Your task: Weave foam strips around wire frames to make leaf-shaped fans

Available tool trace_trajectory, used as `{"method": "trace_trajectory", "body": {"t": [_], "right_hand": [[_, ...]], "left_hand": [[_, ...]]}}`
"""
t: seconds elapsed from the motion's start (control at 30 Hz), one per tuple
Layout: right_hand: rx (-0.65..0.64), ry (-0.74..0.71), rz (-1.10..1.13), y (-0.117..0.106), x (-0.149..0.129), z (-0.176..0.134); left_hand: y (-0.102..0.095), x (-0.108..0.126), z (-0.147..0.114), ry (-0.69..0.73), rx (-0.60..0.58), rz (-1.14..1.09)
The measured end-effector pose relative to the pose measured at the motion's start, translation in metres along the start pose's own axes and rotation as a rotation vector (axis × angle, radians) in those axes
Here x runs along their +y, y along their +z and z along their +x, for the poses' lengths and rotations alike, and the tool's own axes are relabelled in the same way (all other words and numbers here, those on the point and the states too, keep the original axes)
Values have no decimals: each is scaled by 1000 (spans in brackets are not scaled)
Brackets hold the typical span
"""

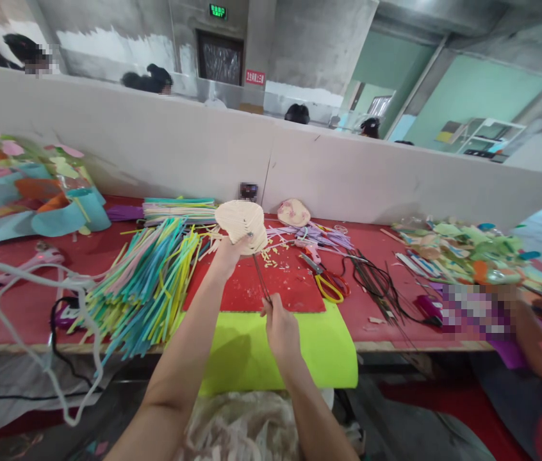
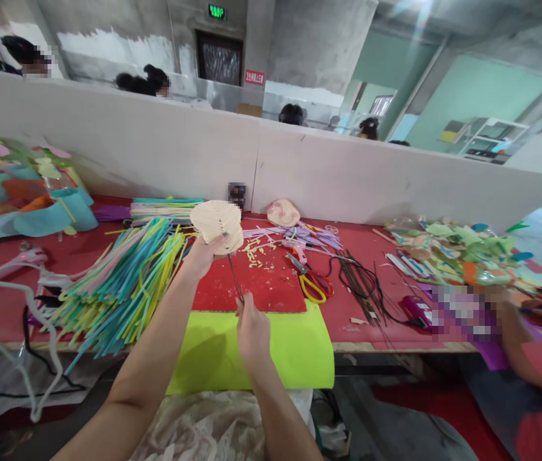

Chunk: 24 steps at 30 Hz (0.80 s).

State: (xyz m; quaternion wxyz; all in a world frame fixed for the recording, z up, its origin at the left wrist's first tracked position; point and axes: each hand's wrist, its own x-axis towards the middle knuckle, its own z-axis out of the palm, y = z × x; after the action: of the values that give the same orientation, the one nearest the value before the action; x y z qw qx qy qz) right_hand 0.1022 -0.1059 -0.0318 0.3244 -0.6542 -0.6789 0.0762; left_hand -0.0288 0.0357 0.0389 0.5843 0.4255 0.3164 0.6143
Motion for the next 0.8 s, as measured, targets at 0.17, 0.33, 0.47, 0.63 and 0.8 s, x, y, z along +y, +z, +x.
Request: {"method": "trace_trajectory", "body": {"t": [0.17,0.33,0.47,0.63,0.8], "right_hand": [[120,36,114,0,-2,5],[264,27,382,-10,1,23],[72,137,836,-35,9,29],[-73,173,973,-58,22,20],[288,21,470,-49,33,15]], "left_hand": [[8,-6,-2,128,92,155],[32,5,-22,194,-75,190],[28,12,-24,116,-105,-21],[10,12,-14,83,47,-100],[11,22,-20,92,-59,-266]]}}
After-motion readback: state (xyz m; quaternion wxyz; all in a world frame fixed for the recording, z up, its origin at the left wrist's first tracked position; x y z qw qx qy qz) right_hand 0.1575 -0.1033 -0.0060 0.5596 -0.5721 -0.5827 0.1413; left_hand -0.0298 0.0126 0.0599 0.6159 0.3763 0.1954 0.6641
